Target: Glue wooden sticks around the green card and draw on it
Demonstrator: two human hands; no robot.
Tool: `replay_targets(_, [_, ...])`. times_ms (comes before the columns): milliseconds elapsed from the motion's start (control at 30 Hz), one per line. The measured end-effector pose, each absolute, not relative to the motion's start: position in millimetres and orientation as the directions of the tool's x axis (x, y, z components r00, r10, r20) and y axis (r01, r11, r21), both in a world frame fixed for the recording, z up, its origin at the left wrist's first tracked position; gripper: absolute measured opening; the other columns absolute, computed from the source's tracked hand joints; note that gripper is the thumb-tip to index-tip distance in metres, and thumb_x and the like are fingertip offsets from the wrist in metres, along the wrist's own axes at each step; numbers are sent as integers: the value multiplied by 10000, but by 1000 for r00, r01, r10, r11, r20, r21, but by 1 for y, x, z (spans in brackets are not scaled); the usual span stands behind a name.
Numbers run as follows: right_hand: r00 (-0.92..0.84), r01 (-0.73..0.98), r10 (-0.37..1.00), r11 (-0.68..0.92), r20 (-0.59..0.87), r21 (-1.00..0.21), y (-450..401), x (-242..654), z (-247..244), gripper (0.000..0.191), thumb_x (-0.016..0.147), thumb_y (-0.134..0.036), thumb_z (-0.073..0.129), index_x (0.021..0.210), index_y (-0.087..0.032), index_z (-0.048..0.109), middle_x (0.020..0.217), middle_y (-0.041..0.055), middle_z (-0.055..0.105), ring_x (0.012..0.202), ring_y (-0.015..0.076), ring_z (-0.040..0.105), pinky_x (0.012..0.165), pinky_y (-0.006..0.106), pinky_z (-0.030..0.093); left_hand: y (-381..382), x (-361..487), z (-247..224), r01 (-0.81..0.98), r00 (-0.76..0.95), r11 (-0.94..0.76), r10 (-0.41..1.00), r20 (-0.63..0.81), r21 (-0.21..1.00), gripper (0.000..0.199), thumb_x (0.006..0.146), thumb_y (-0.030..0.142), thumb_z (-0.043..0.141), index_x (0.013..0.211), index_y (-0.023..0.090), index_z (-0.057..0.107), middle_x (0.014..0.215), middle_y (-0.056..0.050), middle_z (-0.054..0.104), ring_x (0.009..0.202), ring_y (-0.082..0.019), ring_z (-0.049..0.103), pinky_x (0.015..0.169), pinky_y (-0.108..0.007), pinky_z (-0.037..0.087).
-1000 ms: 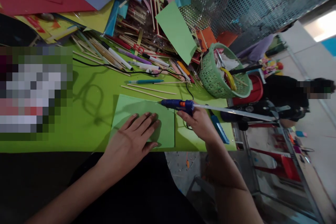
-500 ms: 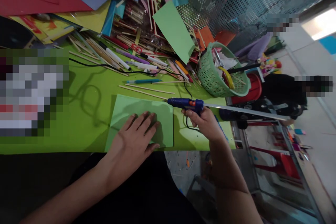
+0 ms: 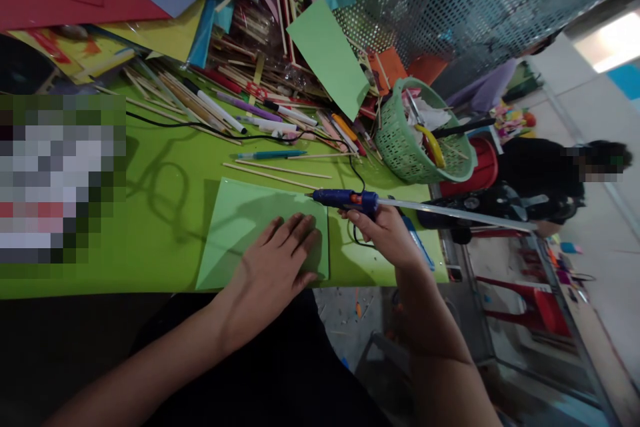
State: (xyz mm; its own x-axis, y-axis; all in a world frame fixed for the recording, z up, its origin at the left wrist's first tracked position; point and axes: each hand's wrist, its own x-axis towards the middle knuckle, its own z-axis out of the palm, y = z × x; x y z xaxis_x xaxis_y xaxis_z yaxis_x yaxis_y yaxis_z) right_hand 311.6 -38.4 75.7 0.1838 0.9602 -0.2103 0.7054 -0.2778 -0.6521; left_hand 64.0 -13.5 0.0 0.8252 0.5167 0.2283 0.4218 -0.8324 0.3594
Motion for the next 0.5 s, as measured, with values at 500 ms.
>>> replay_targets(500, [172, 789, 968, -246, -181, -563, -32, 305, 77, 402, 941, -562, 599, 952, -182, 731, 640, 30, 604, 648, 213, 584, 603, 313, 425, -11, 63, 1, 424, 818, -829, 523, 238, 365, 512, 1033, 382, 541, 1491, 154, 556, 1632, -102, 476, 1505, -290, 443, 1227, -482, 374])
